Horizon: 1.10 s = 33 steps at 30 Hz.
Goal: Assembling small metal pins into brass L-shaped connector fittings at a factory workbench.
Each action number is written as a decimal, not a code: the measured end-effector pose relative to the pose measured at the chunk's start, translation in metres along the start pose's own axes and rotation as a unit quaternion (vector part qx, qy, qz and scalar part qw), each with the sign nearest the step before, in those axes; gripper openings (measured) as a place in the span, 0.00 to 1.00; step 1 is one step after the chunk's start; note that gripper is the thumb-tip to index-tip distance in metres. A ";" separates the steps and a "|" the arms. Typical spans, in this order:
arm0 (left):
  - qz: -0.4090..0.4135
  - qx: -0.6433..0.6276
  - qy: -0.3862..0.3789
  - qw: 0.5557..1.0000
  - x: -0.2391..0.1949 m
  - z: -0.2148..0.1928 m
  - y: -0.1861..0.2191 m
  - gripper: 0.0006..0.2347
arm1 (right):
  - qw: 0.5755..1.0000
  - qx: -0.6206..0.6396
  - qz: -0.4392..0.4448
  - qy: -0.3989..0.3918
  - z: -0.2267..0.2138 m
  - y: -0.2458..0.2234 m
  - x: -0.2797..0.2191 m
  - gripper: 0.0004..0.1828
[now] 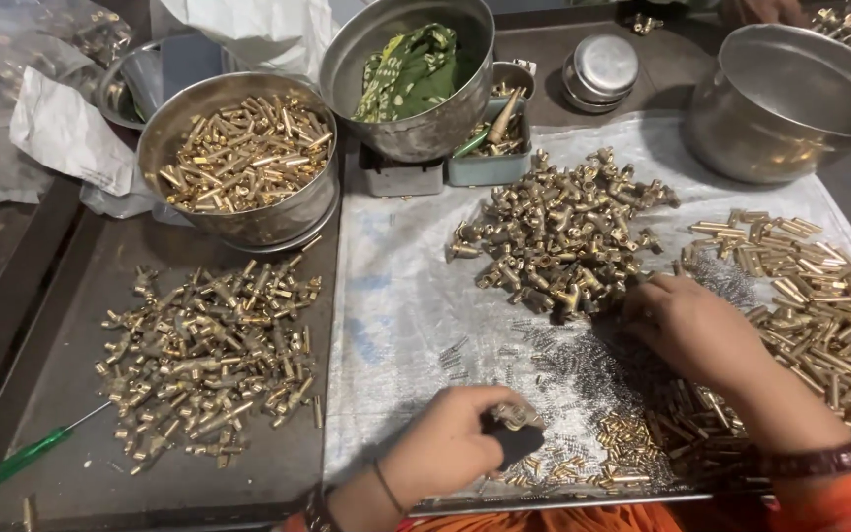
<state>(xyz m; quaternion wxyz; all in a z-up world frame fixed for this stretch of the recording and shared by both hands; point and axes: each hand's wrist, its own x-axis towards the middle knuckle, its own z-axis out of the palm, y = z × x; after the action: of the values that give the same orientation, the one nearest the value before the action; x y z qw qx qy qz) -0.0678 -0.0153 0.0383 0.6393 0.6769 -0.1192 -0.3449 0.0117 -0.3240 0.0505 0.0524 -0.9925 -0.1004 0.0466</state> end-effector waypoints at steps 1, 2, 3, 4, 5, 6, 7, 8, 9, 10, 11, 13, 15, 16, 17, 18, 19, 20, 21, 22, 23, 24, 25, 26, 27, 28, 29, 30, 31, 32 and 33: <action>0.001 -0.001 0.000 1.000 0.005 -0.001 0.013 0.11 | 1.000 -0.002 -0.001 0.000 -0.008 -0.014 -0.007 0.18; -0.012 0.051 0.016 0.999 0.010 -0.003 0.026 0.14 | 0.993 0.104 0.045 0.023 -0.016 -0.028 -0.014 0.15; -0.026 0.103 0.030 0.994 0.014 -0.003 0.038 0.17 | 0.973 0.209 0.092 0.044 -0.022 -0.042 -0.023 0.13; -0.027 0.101 0.029 0.994 0.024 -0.006 0.029 0.17 | 0.973 0.209 0.093 0.042 -0.012 -0.050 -0.028 0.13; -0.007 0.080 0.044 0.996 0.035 -0.009 0.019 0.20 | 0.929 0.353 0.095 0.057 -0.002 -0.058 -0.035 0.11; 0.014 0.059 0.059 0.996 0.047 -0.011 0.010 0.23 | 0.864 0.490 0.094 0.072 0.008 -0.065 -0.042 0.10; 0.015 0.059 0.056 0.997 0.054 -0.008 -0.001 0.23 | 0.864 0.489 0.096 0.074 0.012 -0.069 -0.043 0.10; 0.006 0.045 0.057 0.997 0.061 -0.006 -0.012 0.22 | 0.821 0.560 0.091 0.064 0.016 -0.072 -0.044 0.10; -0.007 0.032 0.060 0.998 0.064 -0.005 -0.024 0.22 | 0.771 0.630 0.086 0.051 0.022 -0.079 -0.045 0.10; -0.009 0.032 0.059 0.998 0.061 -0.008 -0.026 0.22 | 0.769 0.631 0.087 0.049 0.025 -0.081 -0.043 0.10; -0.007 0.036 0.052 0.998 0.059 -0.008 -0.027 0.21 | 0.748 0.654 0.113 0.024 0.027 -0.082 -0.041 0.11; -0.006 0.037 0.045 0.998 0.055 -0.010 -0.029 0.20 | 0.725 0.674 0.141 -0.004 0.031 -0.085 -0.037 0.12; 0.019 0.044 0.043 0.998 0.052 -0.013 -0.030 0.12 | 0.707 0.691 0.151 -0.021 0.034 -0.090 -0.034 0.12; 0.019 0.043 0.045 0.998 0.051 -0.014 -0.030 0.12 | 0.708 0.690 0.151 -0.023 0.037 -0.089 -0.033 0.12; 0.025 0.060 0.048 0.997 0.050 -0.016 -0.030 0.12 | 0.705 0.692 0.153 -0.021 0.041 -0.089 -0.031 0.11; 0.031 0.078 0.051 0.995 0.049 -0.017 -0.030 0.12 | 0.702 0.695 0.155 -0.018 0.045 -0.088 -0.030 0.10; 0.030 0.077 0.051 0.995 0.047 -0.016 -0.027 0.12 | 0.702 0.695 0.155 -0.019 0.044 -0.089 -0.030 0.10; 0.051 0.050 0.048 0.996 0.045 -0.015 -0.023 0.11 | 0.707 0.690 0.151 -0.019 0.043 -0.090 -0.029 0.09; 0.073 0.024 0.043 0.996 0.044 -0.014 -0.019 0.11 | 0.712 0.686 0.148 -0.016 0.042 -0.090 -0.030 0.08; 0.073 0.023 0.040 0.996 0.045 -0.014 -0.020 0.11 | 0.712 0.685 0.150 -0.014 0.041 -0.092 -0.032 0.08; 0.068 0.021 0.034 0.997 0.046 -0.014 -0.021 0.10 | 0.752 0.649 0.118 0.010 0.040 -0.094 -0.034 0.08; 0.063 0.019 0.029 0.997 0.046 -0.015 -0.022 0.10 | 0.787 0.610 0.085 0.033 0.038 -0.096 -0.037 0.08; 0.064 0.020 0.028 0.997 0.052 -0.016 -0.034 0.10 | 0.787 0.610 0.084 0.035 0.037 -0.096 -0.037 0.08; 0.055 -0.051 0.000 0.997 0.058 -0.016 -0.047 0.08 | 0.822 0.565 0.025 0.068 0.036 -0.097 -0.038 0.09; 0.046 -0.122 -0.028 0.991 0.062 -0.018 -0.060 0.06 | 0.849 0.517 -0.035 0.102 0.035 -0.098 -0.039 0.10; 0.046 -0.119 -0.028 0.991 0.059 -0.021 -0.051 0.06 | 0.849 0.517 -0.036 0.104 0.037 -0.094 -0.038 0.10; 0.005 -0.139 -0.017 0.990 0.057 -0.022 -0.041 0.06 | 0.846 0.520 -0.053 0.106 0.039 -0.089 -0.038 0.10; -0.037 -0.157 -0.006 0.987 0.056 -0.023 -0.033 0.06 | 0.844 0.521 -0.069 0.107 0.042 -0.084 -0.038 0.11; -0.038 -0.158 -0.009 0.987 0.056 -0.025 -0.030 0.06 | 0.844 0.521 -0.066 0.108 0.036 -0.085 -0.039 0.11; -0.043 -0.185 0.000 0.982 0.056 -0.027 -0.028 0.07 | 0.857 0.506 -0.007 0.102 0.031 -0.085 -0.039 0.11; -0.046 -0.213 0.010 0.976 0.057 -0.029 -0.025 0.07 | 0.866 0.488 0.052 0.095 0.025 -0.084 -0.040 0.11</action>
<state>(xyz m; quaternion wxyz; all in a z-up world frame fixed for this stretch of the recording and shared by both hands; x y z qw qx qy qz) -0.0147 -0.0233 -0.0051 0.7533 0.5334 -0.0052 -0.3846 -0.0457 -0.2480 0.0389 0.5365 -0.8439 -0.0081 -0.0022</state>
